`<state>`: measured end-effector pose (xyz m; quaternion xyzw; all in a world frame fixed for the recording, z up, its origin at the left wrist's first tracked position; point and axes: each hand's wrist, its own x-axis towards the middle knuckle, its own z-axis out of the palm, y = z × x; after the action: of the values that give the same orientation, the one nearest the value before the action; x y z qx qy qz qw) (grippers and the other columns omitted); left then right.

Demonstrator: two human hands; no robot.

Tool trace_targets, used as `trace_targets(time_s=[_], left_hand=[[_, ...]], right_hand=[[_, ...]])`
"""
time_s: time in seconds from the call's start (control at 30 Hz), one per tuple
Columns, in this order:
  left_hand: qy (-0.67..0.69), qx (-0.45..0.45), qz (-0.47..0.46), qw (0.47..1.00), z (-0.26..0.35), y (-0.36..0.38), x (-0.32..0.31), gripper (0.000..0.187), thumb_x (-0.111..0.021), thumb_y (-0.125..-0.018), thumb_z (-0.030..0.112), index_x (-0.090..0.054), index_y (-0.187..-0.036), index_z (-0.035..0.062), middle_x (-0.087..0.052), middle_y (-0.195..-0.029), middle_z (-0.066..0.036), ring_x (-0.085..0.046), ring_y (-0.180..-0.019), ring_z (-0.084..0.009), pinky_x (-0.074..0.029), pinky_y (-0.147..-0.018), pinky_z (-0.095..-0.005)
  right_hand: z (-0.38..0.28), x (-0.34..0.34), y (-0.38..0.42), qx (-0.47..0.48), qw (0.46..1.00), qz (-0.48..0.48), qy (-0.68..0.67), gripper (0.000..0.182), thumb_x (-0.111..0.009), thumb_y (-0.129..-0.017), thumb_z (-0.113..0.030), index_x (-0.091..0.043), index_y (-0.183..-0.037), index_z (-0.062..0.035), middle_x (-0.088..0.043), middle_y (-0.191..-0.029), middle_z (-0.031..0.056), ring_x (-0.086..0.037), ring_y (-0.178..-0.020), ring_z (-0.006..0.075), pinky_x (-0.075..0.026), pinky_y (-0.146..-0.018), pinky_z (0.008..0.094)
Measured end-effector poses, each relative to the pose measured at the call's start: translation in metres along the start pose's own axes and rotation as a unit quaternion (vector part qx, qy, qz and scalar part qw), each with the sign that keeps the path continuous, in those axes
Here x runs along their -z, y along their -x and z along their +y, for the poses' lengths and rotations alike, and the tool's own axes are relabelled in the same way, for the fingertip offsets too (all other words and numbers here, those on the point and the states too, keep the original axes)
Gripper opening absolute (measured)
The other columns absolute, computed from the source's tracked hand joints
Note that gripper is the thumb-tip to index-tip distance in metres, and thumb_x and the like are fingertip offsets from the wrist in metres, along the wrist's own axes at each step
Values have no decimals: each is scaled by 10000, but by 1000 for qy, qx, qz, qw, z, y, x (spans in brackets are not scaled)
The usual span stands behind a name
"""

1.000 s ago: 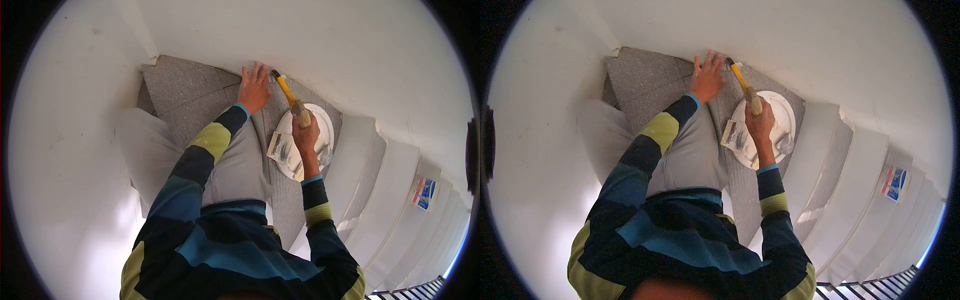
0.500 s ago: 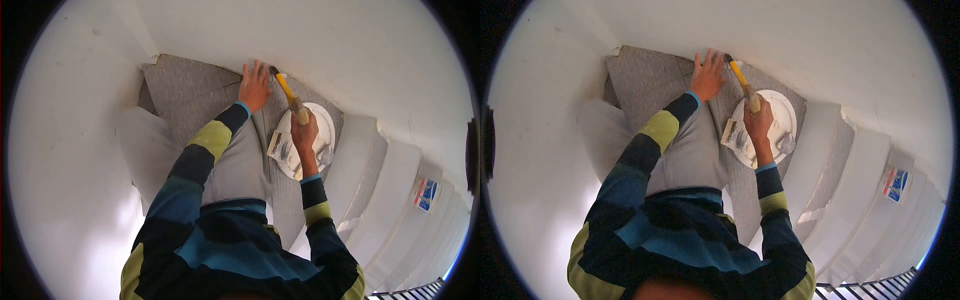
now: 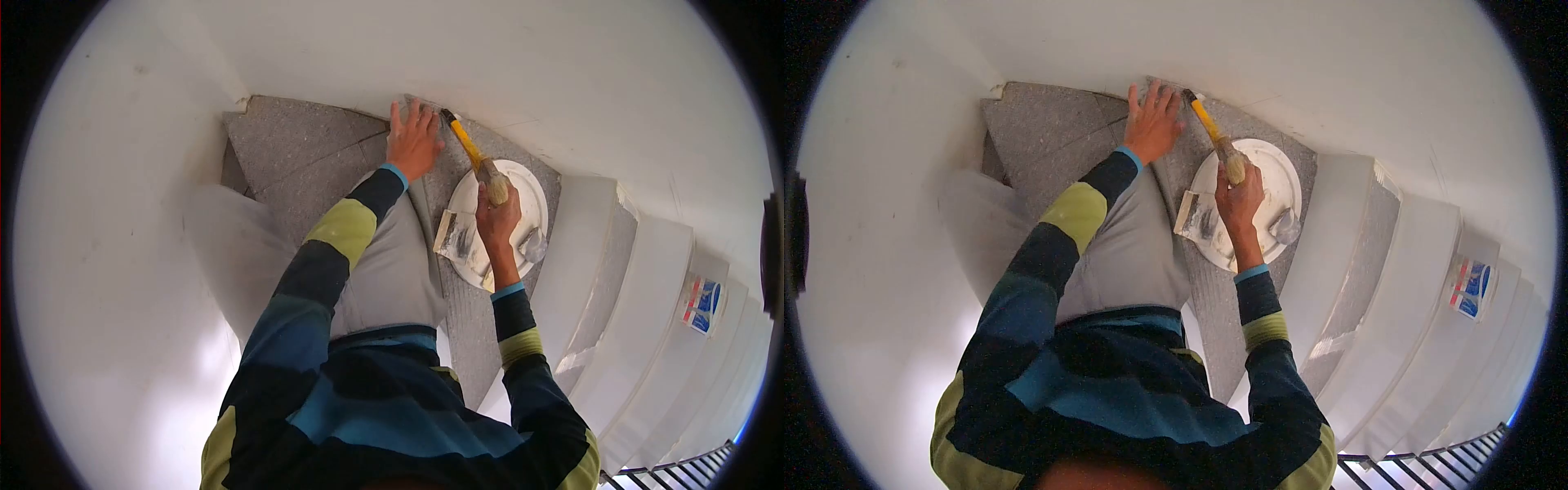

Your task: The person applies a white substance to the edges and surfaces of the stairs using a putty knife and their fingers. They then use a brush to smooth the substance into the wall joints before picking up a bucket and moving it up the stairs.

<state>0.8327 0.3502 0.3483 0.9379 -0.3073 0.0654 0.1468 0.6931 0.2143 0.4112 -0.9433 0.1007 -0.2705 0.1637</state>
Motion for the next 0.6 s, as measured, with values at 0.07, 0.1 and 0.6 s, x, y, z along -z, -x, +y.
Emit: trace_targets(time_s=[0.07,0.1,0.6], left_hand=[[5,2,2,1000,0,-2,-2,517,-457,-868,399,-452,-1268,72,-374,-1343,-84,-208,-1305,-289,-130,-987,-643],[19,8,21,1000,-1,-2,-2,526,-464,-859,406,-457,-1261,67,-387,-1330,-72,-218,-1299,-286,-120,-1003,-628],[-33,-38,21,999,-12,-7,4,467,-523,-812,295,-503,-1213,56,-425,-1272,-69,-251,-1278,-288,-137,-998,-629]], right_hand=[[1,0,0,1,1000,-3,-4,299,-643,-784,-168,-547,-1000,15,-583,-867,177,-573,-789,329,-461,-680,398],[1,0,-1,-12,1000,3,-9,286,-644,-782,-167,-552,-987,11,-585,-868,173,-573,-788,328,-462,-676,397],[-1,2,-6,13,1000,-4,-14,272,-656,-755,-99,-551,-977,17,-605,-879,169,-572,-785,318,-469,-669,386]])
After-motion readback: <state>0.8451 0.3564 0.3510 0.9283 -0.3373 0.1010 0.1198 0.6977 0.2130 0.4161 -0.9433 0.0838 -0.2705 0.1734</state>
